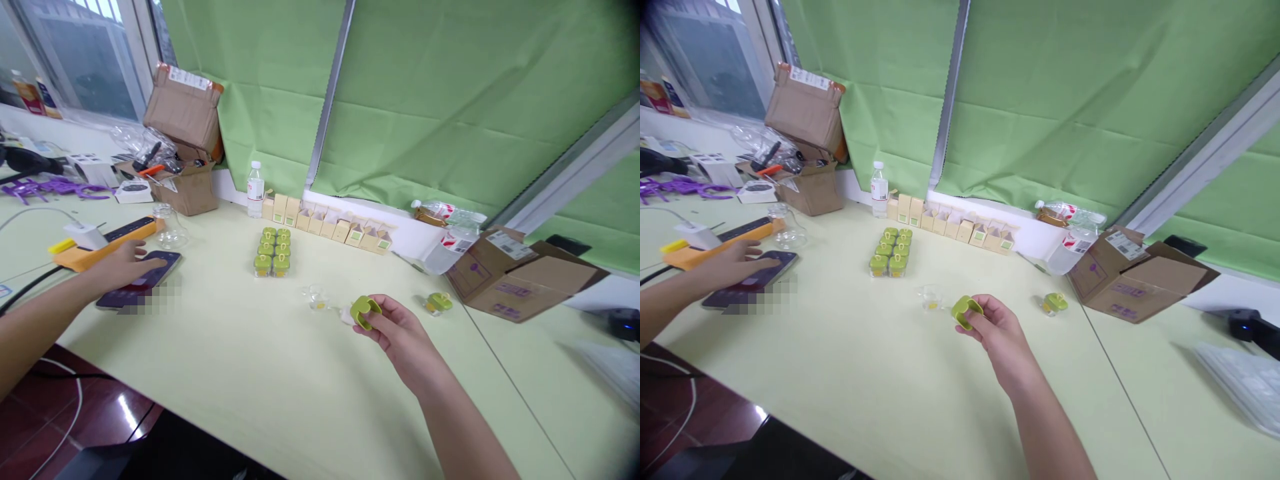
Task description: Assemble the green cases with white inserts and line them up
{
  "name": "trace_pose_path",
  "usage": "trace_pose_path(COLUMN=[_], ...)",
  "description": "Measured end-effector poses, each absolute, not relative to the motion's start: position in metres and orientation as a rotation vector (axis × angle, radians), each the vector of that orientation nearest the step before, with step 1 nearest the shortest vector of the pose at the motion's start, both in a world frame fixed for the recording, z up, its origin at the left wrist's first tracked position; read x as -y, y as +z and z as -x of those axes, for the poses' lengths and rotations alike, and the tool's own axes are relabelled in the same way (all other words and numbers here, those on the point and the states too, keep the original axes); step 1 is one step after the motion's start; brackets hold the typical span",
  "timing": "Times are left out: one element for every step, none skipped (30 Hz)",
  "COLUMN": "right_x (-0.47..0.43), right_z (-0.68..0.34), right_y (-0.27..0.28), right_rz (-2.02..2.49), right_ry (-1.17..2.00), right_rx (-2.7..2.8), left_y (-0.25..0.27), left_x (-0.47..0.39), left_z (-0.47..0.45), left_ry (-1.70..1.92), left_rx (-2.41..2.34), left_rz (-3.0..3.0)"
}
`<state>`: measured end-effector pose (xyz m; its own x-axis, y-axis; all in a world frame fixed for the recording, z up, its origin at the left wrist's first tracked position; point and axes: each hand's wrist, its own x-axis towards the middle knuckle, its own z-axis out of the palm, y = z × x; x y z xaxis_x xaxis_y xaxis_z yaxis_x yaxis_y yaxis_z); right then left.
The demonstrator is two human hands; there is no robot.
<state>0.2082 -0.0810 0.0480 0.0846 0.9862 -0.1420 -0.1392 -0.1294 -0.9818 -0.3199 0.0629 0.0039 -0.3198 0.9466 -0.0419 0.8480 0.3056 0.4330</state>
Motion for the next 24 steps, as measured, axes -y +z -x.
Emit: trace_pose_path(right_x=[0.081,0.080,0.080,0.080,0.079,0.079,0.079,0.079,0.079,0.079,0.079,0.079,0.079,0.079,0.079,0.079,0.079,0.079,0.079,0.079,0.079,0.079,0.079,0.079], right_z=[-0.208,-0.209,-0.209,-0.209,-0.209,-0.209,-0.209,-0.208,-0.208,-0.208,-0.208,-0.208,-0.209,-0.209,-0.209,-0.209,-0.209,-0.209,-0.210,-0.210,-0.210,-0.210,-0.210,-0.210], right_y=[0.048,0.047,0.047,0.047,0.046,0.046,0.046,0.046,0.046,0.046,0.046,0.046,0.046,0.046,0.046,0.046,0.046,0.046,0.046,0.046,0.045,0.045,0.045,0.045], right_rz=[1.249,1.246,1.243,1.240,1.238,1.237,1.237,1.236,1.235,1.232,1.230,1.227,1.226,1.225,1.225,1.226,1.226,1.226,1.226,1.225,1.225,1.224,1.224,1.225], right_ry=[1.298,1.301,1.303,1.305,1.306,1.304,1.302,1.300,1.299,1.298,1.296,1.294,1.294,1.294,1.295,1.298,1.302,1.304,1.304,1.303,1.302,1.302,1.302,1.304], right_rx=[0.972,0.973,0.975,0.976,0.977,0.978,0.978,0.978,0.979,0.979,0.979,0.980,0.982,0.984,0.987,0.990,0.993,0.994,0.993,0.992,0.989,0.988,0.987,0.988], left_y=[0.006,0.008,0.010,0.012,0.013,0.014,0.014,0.014,0.014,0.014,0.014,0.014,0.014,0.013,0.013,0.013,0.012,0.012,0.012,0.012,0.013,0.014,0.016,0.019], left_x=[-0.062,-0.061,-0.060,-0.059,-0.058,-0.058,-0.058,-0.058,-0.058,-0.058,-0.059,-0.059,-0.059,-0.060,-0.060,-0.060,-0.061,-0.061,-0.060,-0.060,-0.059,-0.058,-0.057,-0.055], left_z=[0.318,0.317,0.315,0.313,0.311,0.310,0.309,0.309,0.308,0.308,0.308,0.309,0.309,0.310,0.311,0.312,0.312,0.313,0.312,0.312,0.311,0.310,0.309,0.308], left_ry=[0.477,0.465,0.452,0.439,0.428,0.422,0.419,0.415,0.410,0.411,0.418,0.427,0.439,0.451,0.461,0.466,0.466,0.465,0.465,0.469,0.481,0.501,0.528,0.558], left_rx=[-2.284,-2.280,-2.277,-2.277,-2.284,-2.293,-2.302,-2.310,-2.314,-2.316,-2.312,-2.305,-2.299,-2.296,-2.299,-2.307,-2.318,-2.326,-2.327,-2.327,-2.323,-2.316,-2.312,-2.307], left_rz=[-1.632,-1.645,-1.664,-1.686,-1.706,-1.723,-1.732,-1.730,-1.720,-1.703,-1.684,-1.666,-1.652,-1.644,-1.644,-1.652,-1.663,-1.678,-1.697,-1.713,-1.724,-1.730,-1.725,-1.708])
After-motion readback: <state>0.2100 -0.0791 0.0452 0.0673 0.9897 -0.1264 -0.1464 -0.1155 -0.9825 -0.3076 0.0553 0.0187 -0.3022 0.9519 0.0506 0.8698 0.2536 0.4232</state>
